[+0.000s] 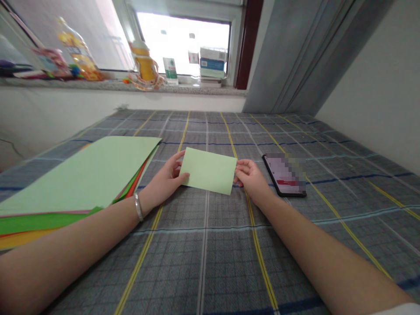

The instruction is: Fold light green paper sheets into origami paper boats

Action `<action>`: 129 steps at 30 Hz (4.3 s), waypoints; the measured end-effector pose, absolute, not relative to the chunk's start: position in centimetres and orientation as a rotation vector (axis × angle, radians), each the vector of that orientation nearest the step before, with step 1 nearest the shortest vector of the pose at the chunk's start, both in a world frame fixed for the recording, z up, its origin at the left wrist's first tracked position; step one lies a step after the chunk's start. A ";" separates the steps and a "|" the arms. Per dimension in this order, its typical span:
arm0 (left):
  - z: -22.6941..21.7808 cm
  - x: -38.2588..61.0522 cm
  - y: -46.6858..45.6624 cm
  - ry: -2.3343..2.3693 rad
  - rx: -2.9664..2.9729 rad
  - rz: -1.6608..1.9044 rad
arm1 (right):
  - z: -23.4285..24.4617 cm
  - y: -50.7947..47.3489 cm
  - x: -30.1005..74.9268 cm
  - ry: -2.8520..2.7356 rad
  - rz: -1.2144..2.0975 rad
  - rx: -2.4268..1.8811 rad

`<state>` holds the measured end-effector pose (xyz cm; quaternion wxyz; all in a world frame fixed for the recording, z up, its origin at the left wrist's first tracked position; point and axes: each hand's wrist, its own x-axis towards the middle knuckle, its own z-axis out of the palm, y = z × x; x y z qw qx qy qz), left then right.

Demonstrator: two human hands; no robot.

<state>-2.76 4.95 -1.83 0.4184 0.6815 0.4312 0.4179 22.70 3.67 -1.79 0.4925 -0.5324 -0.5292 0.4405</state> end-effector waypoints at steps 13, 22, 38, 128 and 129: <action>-1.6 -3.2 4.1 1.303 2.149 0.999 | -1.0 2.6 21.9 -1.444 1.240 -1.265; -1.1 -2.0 1.7 1.482 2.553 0.996 | -0.3 0.7 20.1 -1.175 1.461 -1.222; -0.3 -0.9 1.8 1.002 2.547 0.795 | -1.1 0.4 20.0 -1.287 1.556 -1.175; -0.4 -1.6 2.9 0.721 2.426 0.713 | -1.2 -0.1 21.2 -2.185 0.647 -1.163; -0.2 -1.6 2.8 0.676 2.454 0.680 | -1.3 -0.2 21.1 -2.206 0.604 -1.162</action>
